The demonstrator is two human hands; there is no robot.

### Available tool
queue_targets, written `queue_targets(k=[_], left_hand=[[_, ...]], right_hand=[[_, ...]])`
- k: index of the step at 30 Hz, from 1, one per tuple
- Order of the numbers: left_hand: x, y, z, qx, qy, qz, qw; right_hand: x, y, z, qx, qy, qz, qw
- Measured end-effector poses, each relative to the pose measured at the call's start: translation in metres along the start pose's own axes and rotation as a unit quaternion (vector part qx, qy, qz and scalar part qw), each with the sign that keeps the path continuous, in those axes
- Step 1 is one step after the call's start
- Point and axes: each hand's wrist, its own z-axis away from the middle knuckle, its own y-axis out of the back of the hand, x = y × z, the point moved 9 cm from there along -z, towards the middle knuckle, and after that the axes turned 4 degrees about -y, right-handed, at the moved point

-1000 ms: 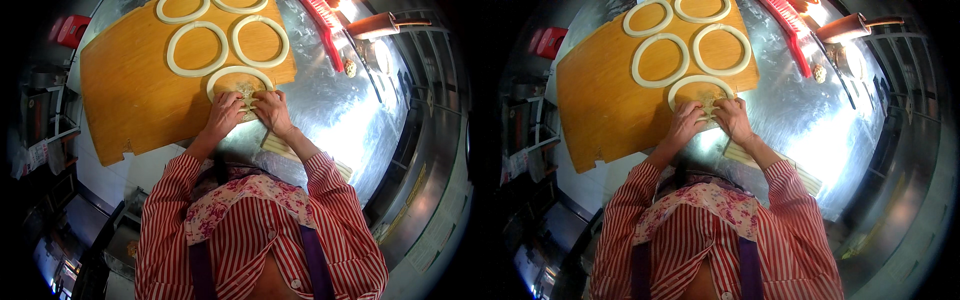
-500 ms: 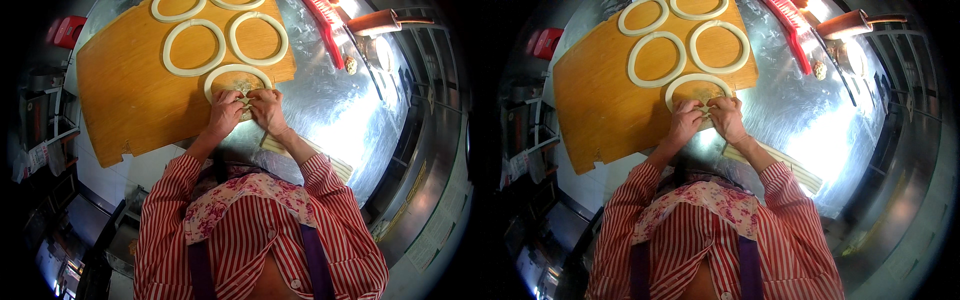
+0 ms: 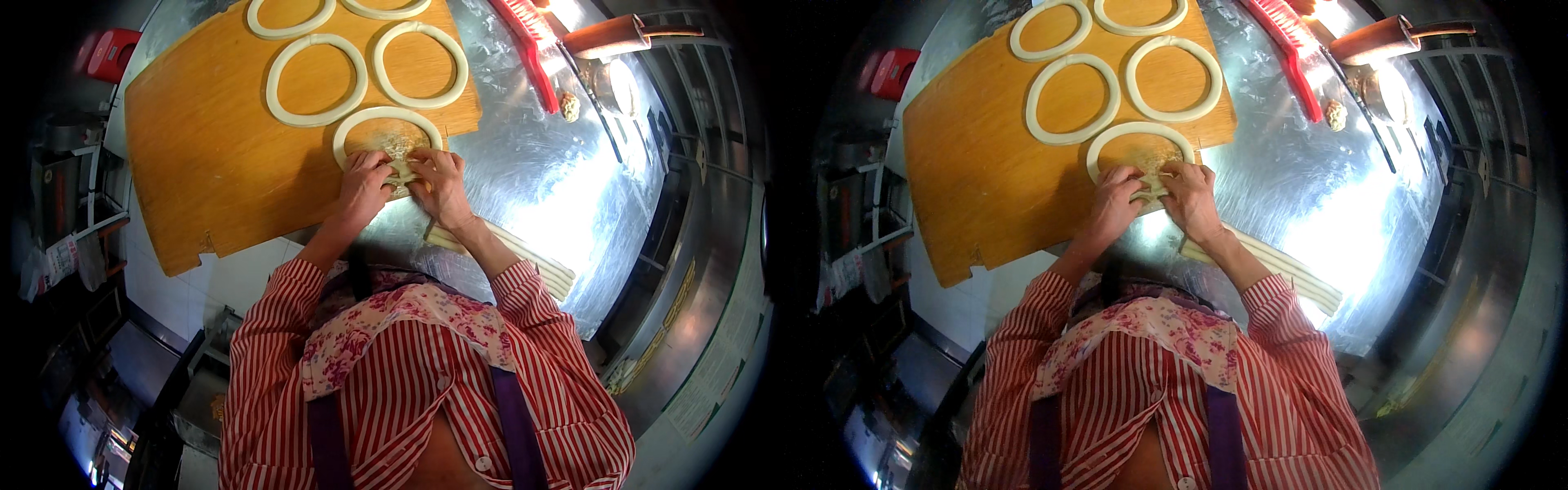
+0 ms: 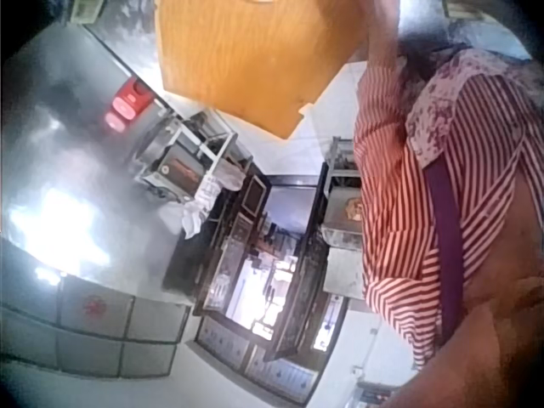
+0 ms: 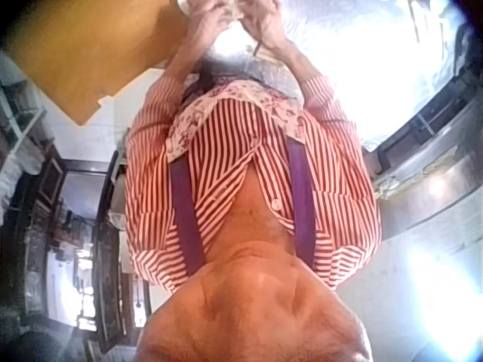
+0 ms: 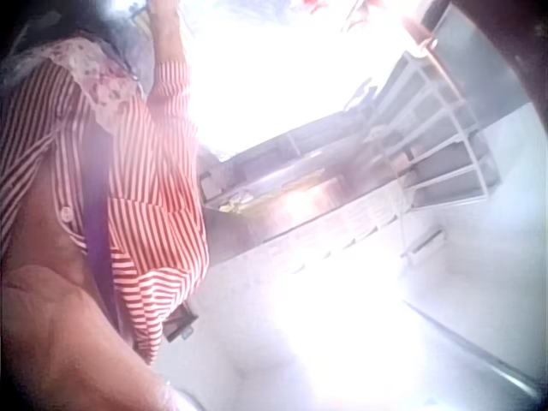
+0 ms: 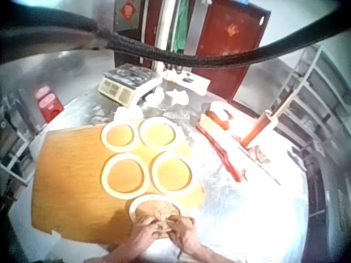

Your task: The person shapes long strips of dough into circular rings by hand. They place the formed rings onto a wooden board, arranging them in rows. The person repeatedly picks up dough strips, rolls them into circles, and places them on the board.

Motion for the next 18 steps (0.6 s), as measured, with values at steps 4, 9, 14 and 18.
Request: queue_targets(k=[4,9,14,18], left_hand=[[-0.006,-0.003,0.005,-0.010,0.042,0.031,0.999],[-0.009,-0.006,0.001,-0.035,0.098,0.072,0.992],[-0.016,-0.010,-0.007,-0.032,0.086,0.158,0.983],[-0.012,-0.011,-0.012,-0.052,0.072,0.181,0.979]], right_hand=[[-0.003,-0.009,0.006,0.019,0.001,0.020,1.000],[-0.004,-0.017,0.009,0.057,0.022,0.035,0.998],[-0.014,-0.021,0.010,0.048,0.064,0.042,0.996],[-0.016,-0.024,0.019,0.027,0.076,0.091,0.993]])
